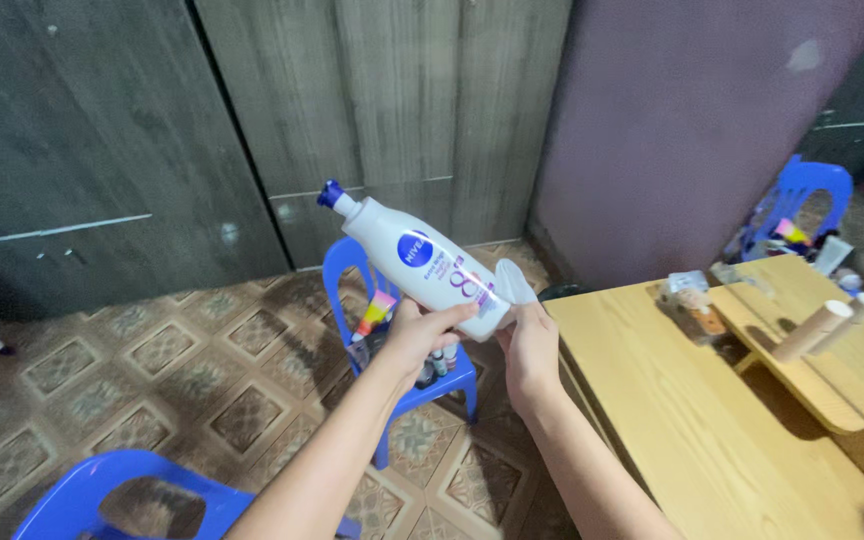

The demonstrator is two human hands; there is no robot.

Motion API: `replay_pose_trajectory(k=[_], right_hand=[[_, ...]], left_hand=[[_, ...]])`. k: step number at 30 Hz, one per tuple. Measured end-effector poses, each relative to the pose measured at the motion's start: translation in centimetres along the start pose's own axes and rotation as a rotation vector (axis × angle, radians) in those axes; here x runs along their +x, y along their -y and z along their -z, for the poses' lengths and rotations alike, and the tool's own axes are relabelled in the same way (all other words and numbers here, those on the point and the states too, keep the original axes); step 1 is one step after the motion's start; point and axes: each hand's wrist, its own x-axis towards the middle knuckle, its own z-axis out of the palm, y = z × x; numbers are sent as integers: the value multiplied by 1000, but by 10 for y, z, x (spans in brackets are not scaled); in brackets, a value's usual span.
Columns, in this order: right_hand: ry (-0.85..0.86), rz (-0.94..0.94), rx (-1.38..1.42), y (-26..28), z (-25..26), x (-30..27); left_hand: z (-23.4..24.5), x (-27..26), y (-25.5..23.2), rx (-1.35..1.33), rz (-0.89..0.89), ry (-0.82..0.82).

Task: The person removes small items from plastic bags and places them on a wooden vanity table. They then take various cosmetic bottles and tubes from a blue plastic chair, wipe each with a tissue, and arrange them on the vanity. The person handles lipsticks and other small containers, wiping and placing them in a neat row.

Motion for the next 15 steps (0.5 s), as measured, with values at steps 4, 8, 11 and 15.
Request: replay_pose_trajectory(k=[4,8,11,15], right_hand=[[-62,-135,61,5,21,6],[-126,-214,46,3,30,0],[-148,-173,-12,11,41,2],[-155,-62,-60,27,60,21]], left_hand=[[-29,6,9,-26,-62,21],[-40,23,18,69,-274,-49],[-39,29,21,108,-246,-84],[-40,16,27,30,-88,49]])
